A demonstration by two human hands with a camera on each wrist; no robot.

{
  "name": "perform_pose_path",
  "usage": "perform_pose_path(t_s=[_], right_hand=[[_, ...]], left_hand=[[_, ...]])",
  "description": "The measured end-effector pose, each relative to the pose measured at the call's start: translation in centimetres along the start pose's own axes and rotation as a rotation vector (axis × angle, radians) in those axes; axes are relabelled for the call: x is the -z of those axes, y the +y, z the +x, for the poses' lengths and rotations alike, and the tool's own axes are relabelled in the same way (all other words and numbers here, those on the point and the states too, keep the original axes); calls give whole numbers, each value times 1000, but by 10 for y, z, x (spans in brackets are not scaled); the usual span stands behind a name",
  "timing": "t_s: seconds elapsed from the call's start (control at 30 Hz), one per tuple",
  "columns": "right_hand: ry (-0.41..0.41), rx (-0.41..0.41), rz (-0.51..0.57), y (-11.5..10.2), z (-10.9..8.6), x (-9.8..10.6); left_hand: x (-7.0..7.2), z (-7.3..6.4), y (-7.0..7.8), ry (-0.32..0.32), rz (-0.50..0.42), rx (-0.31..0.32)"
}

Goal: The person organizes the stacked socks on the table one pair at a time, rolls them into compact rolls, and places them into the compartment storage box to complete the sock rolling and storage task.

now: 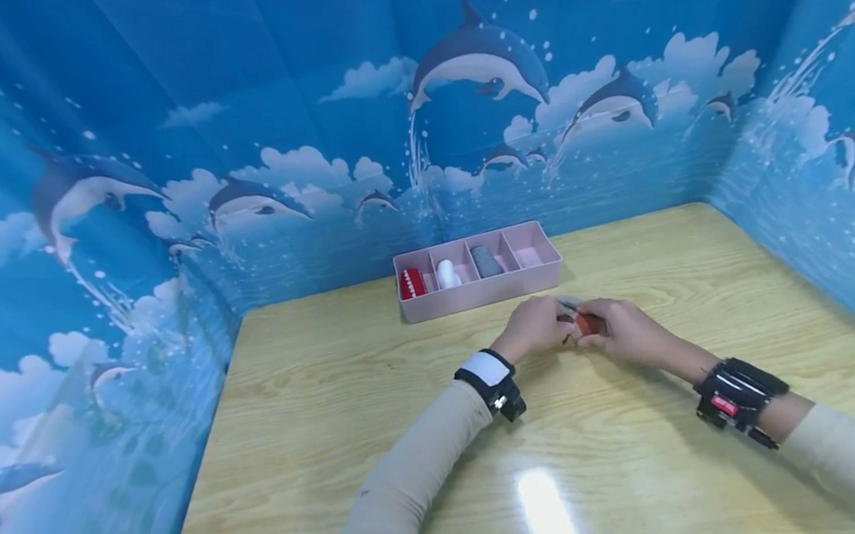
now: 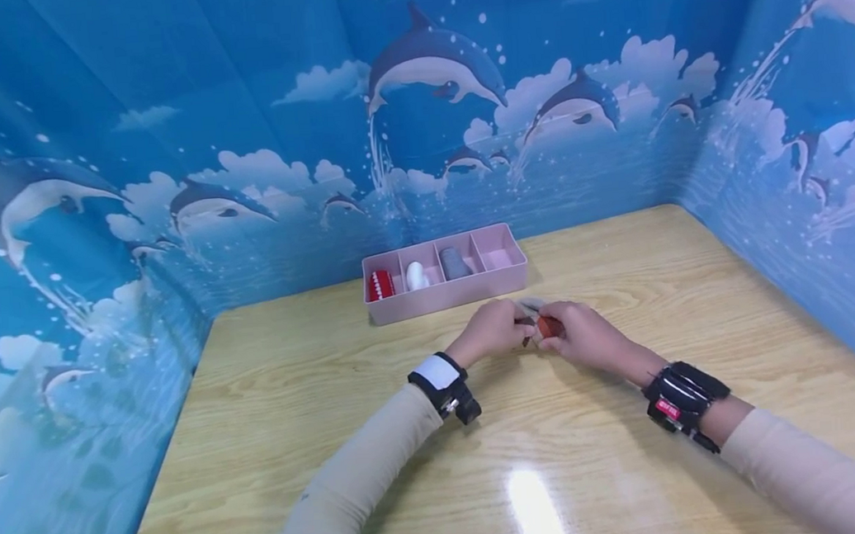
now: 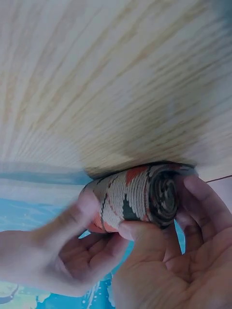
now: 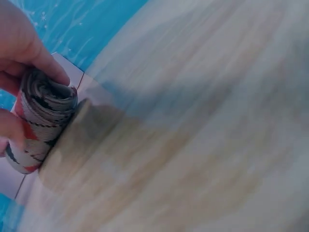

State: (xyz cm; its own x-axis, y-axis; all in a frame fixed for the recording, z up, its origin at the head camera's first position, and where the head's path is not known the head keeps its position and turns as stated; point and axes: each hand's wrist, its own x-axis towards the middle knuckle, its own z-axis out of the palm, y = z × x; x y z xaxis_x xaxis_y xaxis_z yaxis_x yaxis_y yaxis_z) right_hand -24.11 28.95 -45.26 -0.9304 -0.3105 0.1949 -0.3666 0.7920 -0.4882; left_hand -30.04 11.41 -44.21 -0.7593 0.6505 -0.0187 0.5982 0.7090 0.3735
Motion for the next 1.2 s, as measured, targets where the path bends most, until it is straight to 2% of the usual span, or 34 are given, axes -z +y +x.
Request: perform_pose_path(t_s=[0.1, 0.2, 0.37, 0.5, 0.6, 0.7, 0.9, 1.1, 1.2], right_hand=[[-33, 7, -26, 1, 4, 2], [-56, 25, -37, 0, 9, 4], [-78, 46, -102, -3, 16, 5], [-59, 91, -174, -1, 17, 6], [-78, 100, -170, 0, 21, 9], [-124, 78, -116, 2, 29, 13], [-181, -43, 36, 7, 39, 16], [-149, -109, 108, 10, 45, 17], [-155, -150, 140, 11, 47, 19]], left_hand=[[0, -1, -3, 1, -59, 17], [0, -4, -5, 31, -62, 17], [-3, -10, -6, 169, 10, 15], [-7, -15, 0, 226, 156, 16], [-8, -17, 5, 196, 299, 8], [-7, -18, 8, 146, 357, 1], [-9, -14, 6, 86, 325, 18], [-5, -9, 2, 63, 269, 47], [-3, -8, 2, 47, 282, 30]])
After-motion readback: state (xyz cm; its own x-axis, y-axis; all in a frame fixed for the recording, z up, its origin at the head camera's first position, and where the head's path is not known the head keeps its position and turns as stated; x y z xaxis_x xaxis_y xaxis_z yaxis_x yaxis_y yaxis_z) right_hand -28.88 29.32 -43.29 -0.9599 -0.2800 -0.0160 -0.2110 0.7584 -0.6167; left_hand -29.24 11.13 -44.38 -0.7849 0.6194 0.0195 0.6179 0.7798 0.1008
